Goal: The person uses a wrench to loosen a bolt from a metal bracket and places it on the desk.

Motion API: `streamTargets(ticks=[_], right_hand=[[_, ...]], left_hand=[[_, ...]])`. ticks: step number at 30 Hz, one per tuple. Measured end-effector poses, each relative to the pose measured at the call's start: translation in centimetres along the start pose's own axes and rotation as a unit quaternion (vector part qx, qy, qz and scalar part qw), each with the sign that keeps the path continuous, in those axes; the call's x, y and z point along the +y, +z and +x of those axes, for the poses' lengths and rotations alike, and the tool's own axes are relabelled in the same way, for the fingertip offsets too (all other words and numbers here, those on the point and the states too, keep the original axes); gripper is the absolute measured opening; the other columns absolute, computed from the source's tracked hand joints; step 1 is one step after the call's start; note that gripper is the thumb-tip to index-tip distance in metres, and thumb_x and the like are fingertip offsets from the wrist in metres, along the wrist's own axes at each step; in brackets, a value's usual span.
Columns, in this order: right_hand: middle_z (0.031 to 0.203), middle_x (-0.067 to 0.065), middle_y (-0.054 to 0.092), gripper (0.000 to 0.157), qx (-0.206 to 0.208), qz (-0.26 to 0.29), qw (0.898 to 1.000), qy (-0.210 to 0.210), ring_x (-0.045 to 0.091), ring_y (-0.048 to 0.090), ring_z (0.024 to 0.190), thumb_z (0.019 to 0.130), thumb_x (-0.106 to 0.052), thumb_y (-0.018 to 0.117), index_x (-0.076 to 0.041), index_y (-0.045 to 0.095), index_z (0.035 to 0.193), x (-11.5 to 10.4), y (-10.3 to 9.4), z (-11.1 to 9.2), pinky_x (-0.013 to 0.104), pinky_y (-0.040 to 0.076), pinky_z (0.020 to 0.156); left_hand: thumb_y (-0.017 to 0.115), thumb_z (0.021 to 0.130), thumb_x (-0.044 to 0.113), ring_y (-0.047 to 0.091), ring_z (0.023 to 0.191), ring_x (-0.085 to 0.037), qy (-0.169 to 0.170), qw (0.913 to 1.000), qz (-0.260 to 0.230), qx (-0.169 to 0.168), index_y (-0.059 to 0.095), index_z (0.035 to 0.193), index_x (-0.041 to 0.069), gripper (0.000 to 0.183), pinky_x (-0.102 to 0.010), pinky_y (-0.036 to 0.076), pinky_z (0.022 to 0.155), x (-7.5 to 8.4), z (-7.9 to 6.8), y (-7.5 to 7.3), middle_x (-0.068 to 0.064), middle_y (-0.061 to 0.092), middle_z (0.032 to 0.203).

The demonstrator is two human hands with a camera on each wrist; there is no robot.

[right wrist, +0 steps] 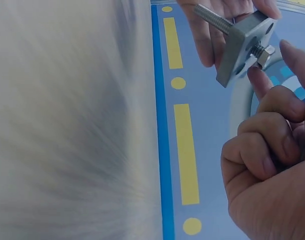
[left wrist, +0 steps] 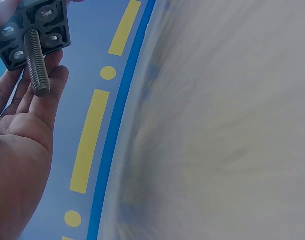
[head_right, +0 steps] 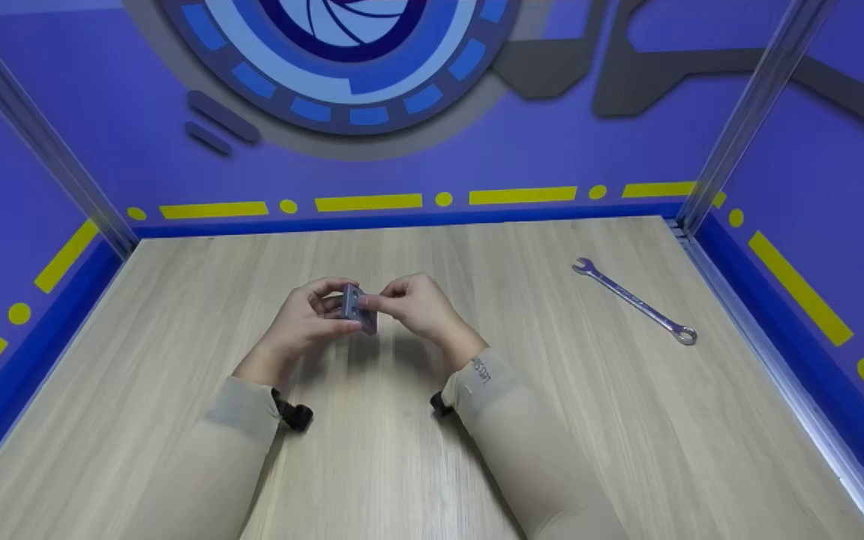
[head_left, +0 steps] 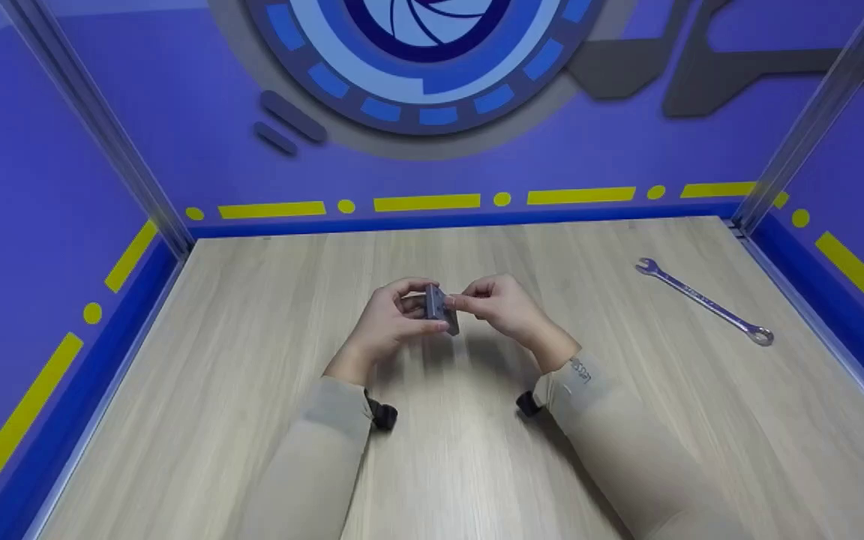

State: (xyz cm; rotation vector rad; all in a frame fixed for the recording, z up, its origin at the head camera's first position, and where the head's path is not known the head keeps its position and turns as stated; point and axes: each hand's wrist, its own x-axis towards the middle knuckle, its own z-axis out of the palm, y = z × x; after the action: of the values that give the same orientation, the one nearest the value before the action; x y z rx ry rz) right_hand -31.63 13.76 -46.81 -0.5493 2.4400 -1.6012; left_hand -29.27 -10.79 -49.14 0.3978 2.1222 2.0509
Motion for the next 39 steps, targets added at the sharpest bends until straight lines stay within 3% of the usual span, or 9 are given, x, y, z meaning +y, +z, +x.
streamTargets(ticks=[4, 9, 17, 24, 31, 34, 39], right_hand=[[0.071, -0.009, 0.058, 0.037, 0.005, -0.015, 1.0, 0.009, 0.015, 0.049, 0.07, 0.101, -0.039, 0.085, -0.004, 0.088, 0.094, -0.01, 0.1, -0.08, 0.025, 0.039, 0.06], [0.076, -0.007, 0.066, 0.028, -0.005, -0.007, 1.0, 0.007, 0.014, 0.051, 0.073, 0.099, -0.036, 0.089, -0.008, 0.09, 0.102, -0.08, 0.01, -0.23, 0.025, 0.04, 0.063], [0.066, -0.01, 0.05, 0.025, -0.023, -0.001, 0.999, -0.027, 0.009, 0.043, 0.063, 0.095, -0.018, 0.088, -0.003, 0.087, 0.115, 0.08, -0.2, -0.15, 0.021, 0.032, 0.055], [0.064, -0.011, 0.052, 0.031, -0.041, 0.001, 0.998, -0.041, 0.005, 0.042, 0.058, 0.094, -0.013, 0.088, -0.002, 0.085, 0.123, -0.15, -0.49, -0.17, 0.02, 0.031, 0.052], [0.062, -0.013, 0.049, 0.034, -0.051, -0.002, 0.997, -0.057, 0.004, 0.042, 0.058, 0.092, -0.007, 0.086, -0.001, 0.084, 0.126, -0.1, -0.67, 0.01, 0.019, 0.031, 0.053], [0.063, -0.012, 0.049, 0.035, -0.044, 0.0, 0.998, -0.041, 0.006, 0.041, 0.059, 0.094, -0.013, 0.088, -0.004, 0.084, 0.127, -0.11, -0.7, 0.05, 0.02, 0.03, 0.053], [0.076, -0.008, 0.064, 0.032, -0.017, -0.016, 1.0, -0.006, 0.011, 0.05, 0.07, 0.099, -0.035, 0.088, -0.008, 0.089, 0.114, -0.09, -0.56, 0.0, 0.022, 0.04, 0.06]], left_hand=[[0.096, 0.087, 0.001, 0.078, 0.133, -0.027, 0.007, 0.9999, 0.007, -0.009, 0.066, 0.151, 0.005, 0.071, -0.03, 0.069, 0.102, 0.04, 0.01, 0.19, -0.02, 0.076, 0.145], [0.097, 0.086, 0.002, 0.077, 0.133, -0.027, 0.008, 0.9998, 0.019, -0.007, 0.068, 0.15, 0.006, 0.071, -0.029, 0.068, 0.102, 0.19, -0.04, 0.31, -0.019, 0.075, 0.146], [0.098, 0.085, 0.001, 0.077, 0.134, -0.026, 0.0, 0.9997, 0.023, 0.0, 0.069, 0.149, 0.007, 0.071, -0.031, 0.067, 0.107, 0.0, 0.01, 0.23, -0.018, 0.074, 0.148], [0.097, 0.085, 0.0, 0.076, 0.136, -0.029, 0.001, 0.9998, 0.018, 0.0, 0.068, 0.15, 0.007, 0.071, -0.033, 0.066, 0.109, 0.23, -0.02, 0.29, -0.018, 0.073, 0.15], [0.096, 0.085, -0.004, 0.079, 0.13, -0.026, -0.005, 1.0, -0.005, -0.003, 0.068, 0.149, 0.004, 0.071, -0.031, 0.068, 0.103, 0.15, 0.14, 0.21, -0.021, 0.075, 0.147], [0.096, 0.085, -0.004, 0.079, 0.129, -0.025, -0.006, 1.0, -0.003, -0.003, 0.068, 0.149, 0.004, 0.071, -0.03, 0.068, 0.102, 0.15, 0.12, 0.23, -0.021, 0.076, 0.145], [0.097, 0.085, -0.001, 0.078, 0.132, -0.027, -0.006, 1.0, 0.004, -0.005, 0.068, 0.149, 0.005, 0.071, -0.032, 0.068, 0.105, 0.11, 0.07, 0.34, -0.02, 0.077, 0.143]])
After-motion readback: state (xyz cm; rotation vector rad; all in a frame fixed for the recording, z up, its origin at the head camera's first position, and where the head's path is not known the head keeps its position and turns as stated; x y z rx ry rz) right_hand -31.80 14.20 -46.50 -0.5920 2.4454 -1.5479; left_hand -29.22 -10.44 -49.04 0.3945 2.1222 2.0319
